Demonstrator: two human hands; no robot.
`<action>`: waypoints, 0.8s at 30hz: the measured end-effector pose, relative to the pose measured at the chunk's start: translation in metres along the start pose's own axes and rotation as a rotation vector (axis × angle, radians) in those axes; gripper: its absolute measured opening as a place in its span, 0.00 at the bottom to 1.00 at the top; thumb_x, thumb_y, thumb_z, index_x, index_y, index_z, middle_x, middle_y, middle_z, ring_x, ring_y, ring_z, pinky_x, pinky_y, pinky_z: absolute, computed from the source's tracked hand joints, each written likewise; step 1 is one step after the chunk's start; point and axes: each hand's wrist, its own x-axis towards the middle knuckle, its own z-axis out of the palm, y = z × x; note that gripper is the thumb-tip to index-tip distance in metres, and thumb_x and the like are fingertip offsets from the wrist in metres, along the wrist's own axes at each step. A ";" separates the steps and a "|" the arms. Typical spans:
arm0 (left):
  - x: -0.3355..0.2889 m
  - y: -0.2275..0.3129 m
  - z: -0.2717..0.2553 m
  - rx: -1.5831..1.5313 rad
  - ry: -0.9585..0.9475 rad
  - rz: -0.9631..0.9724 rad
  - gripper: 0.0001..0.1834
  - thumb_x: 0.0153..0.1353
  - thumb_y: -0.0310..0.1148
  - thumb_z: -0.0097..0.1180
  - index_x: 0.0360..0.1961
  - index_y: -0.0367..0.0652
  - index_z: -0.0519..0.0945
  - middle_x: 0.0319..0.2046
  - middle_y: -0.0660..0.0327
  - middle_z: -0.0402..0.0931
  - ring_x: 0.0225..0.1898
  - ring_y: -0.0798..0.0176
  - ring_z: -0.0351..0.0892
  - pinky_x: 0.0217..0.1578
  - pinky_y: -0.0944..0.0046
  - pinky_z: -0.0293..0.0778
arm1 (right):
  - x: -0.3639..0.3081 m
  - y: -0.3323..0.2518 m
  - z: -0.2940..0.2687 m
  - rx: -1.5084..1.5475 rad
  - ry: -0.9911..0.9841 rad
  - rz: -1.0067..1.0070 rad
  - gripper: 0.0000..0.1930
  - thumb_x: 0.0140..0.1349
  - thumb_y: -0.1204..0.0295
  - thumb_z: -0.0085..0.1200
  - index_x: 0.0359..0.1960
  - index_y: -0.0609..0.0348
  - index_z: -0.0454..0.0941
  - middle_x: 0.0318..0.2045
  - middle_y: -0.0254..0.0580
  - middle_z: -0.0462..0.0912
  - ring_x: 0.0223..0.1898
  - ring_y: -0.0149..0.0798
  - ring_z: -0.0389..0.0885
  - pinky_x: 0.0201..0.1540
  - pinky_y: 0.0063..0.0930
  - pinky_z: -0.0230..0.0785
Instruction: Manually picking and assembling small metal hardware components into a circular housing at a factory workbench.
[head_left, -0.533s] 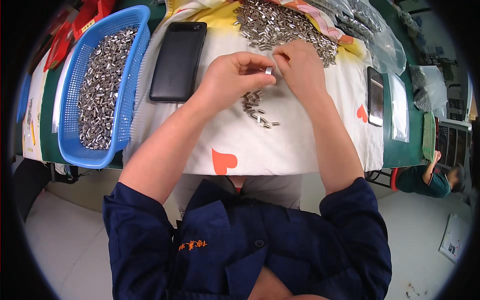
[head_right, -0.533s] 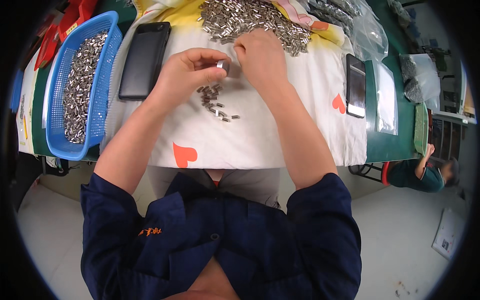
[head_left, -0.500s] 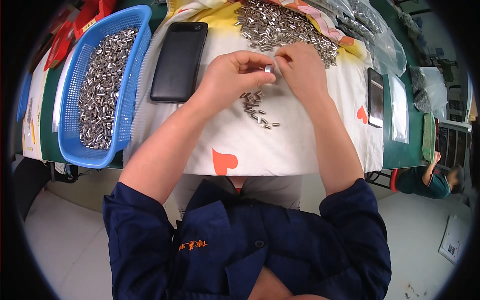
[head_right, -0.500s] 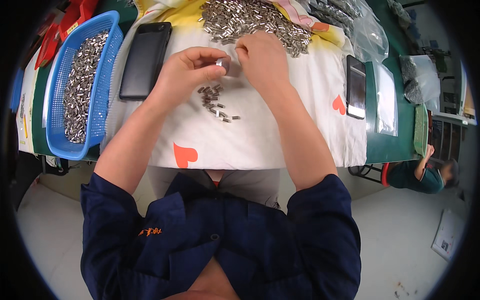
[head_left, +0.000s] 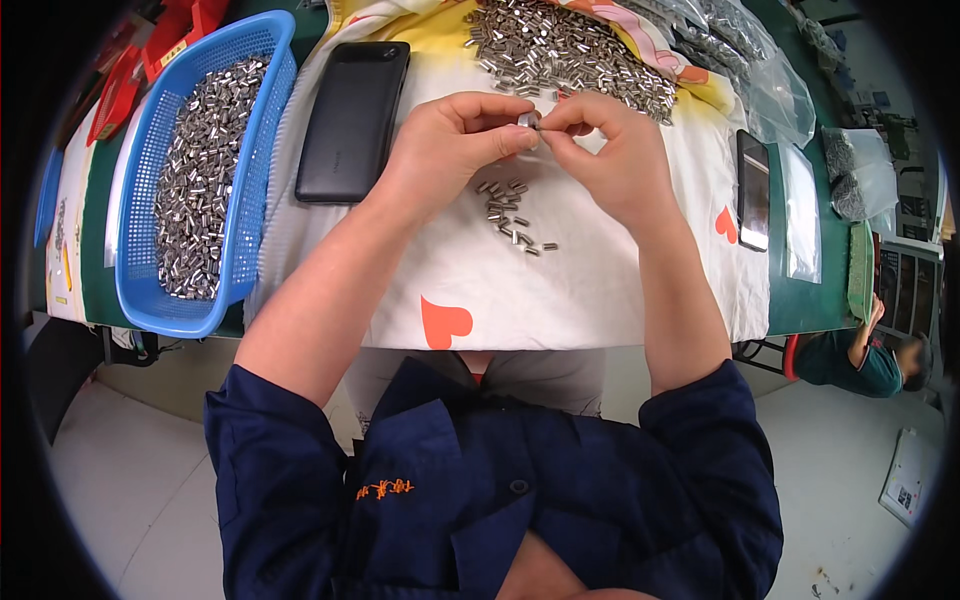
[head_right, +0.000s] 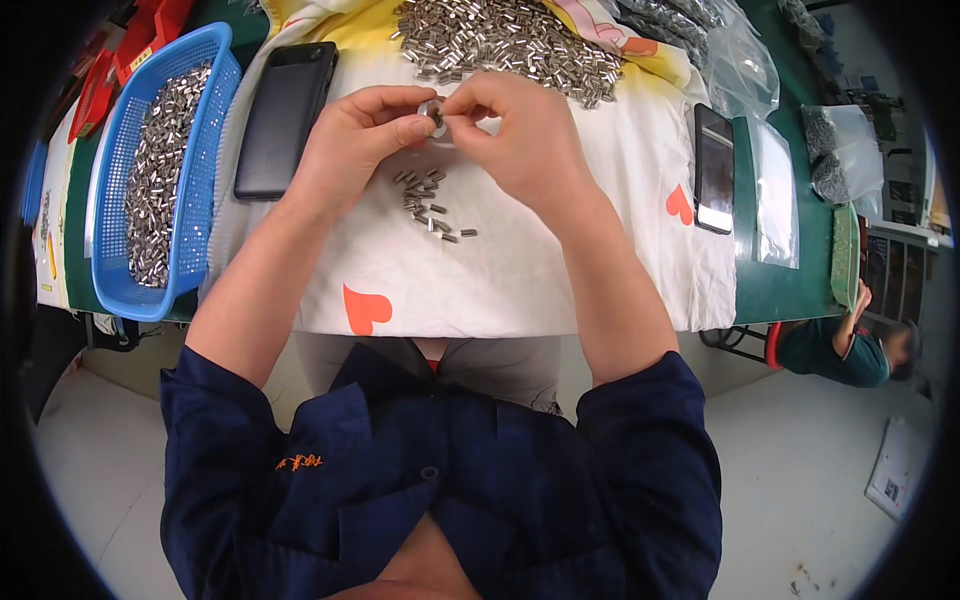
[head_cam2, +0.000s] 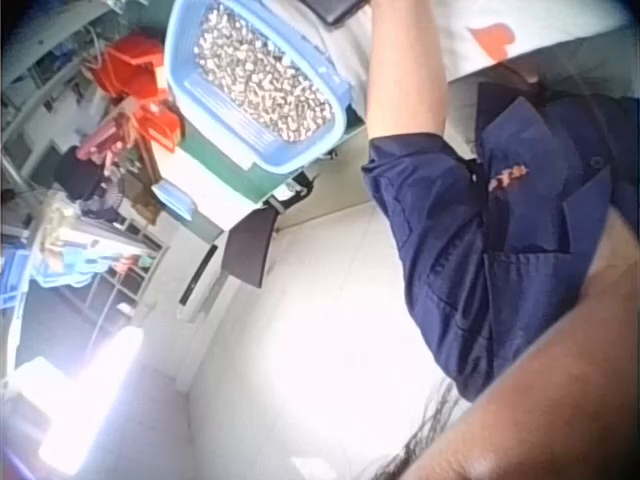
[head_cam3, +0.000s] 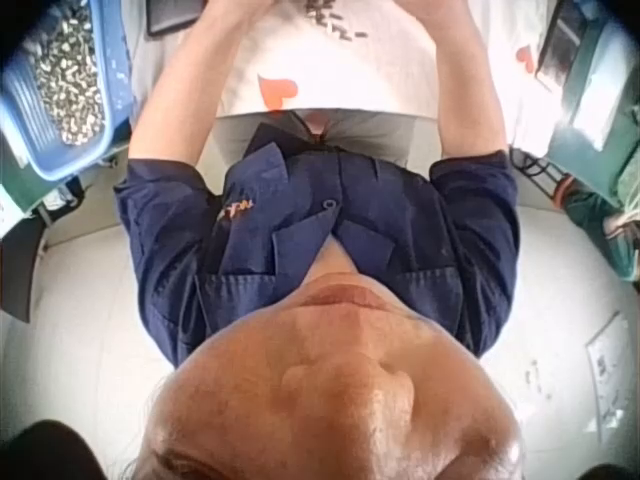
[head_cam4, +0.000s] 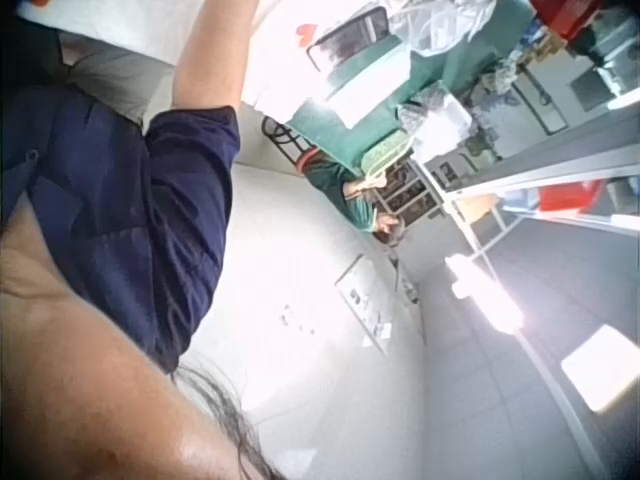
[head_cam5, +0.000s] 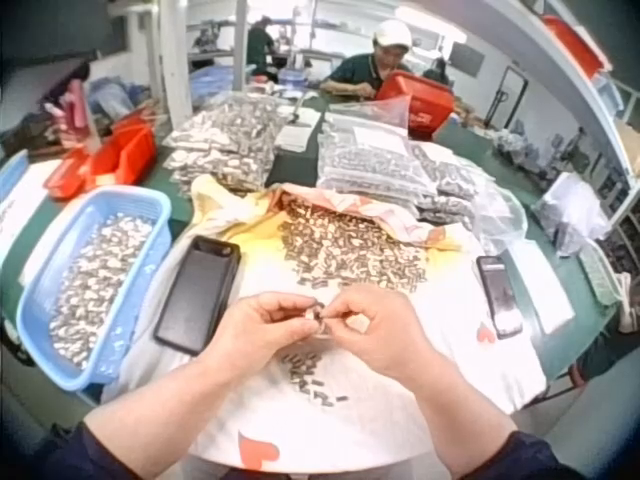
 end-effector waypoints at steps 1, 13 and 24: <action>-0.001 0.001 0.001 0.015 0.009 -0.007 0.13 0.52 0.26 0.57 0.40 0.35 0.75 0.32 0.62 0.77 0.34 0.73 0.75 0.35 0.74 0.71 | 0.000 0.000 0.000 -0.121 0.009 -0.069 0.02 0.46 0.78 0.53 0.24 0.61 0.75 0.22 0.37 0.77 0.26 0.34 0.75 0.30 0.23 0.67; -0.001 0.002 -0.003 0.011 -0.009 -0.011 0.13 0.52 0.26 0.57 0.40 0.36 0.76 0.32 0.61 0.77 0.34 0.72 0.76 0.35 0.75 0.72 | -0.002 -0.003 0.002 -0.051 0.044 -0.073 0.03 0.46 0.78 0.54 0.24 0.62 0.75 0.21 0.40 0.76 0.24 0.37 0.75 0.26 0.25 0.67; -0.003 0.003 0.000 0.117 0.011 0.027 0.13 0.52 0.23 0.56 0.40 0.34 0.75 0.31 0.59 0.78 0.33 0.70 0.77 0.35 0.75 0.72 | -0.005 -0.007 0.004 -0.272 0.025 -0.128 0.02 0.46 0.76 0.53 0.22 0.61 0.74 0.21 0.39 0.76 0.25 0.40 0.74 0.29 0.29 0.67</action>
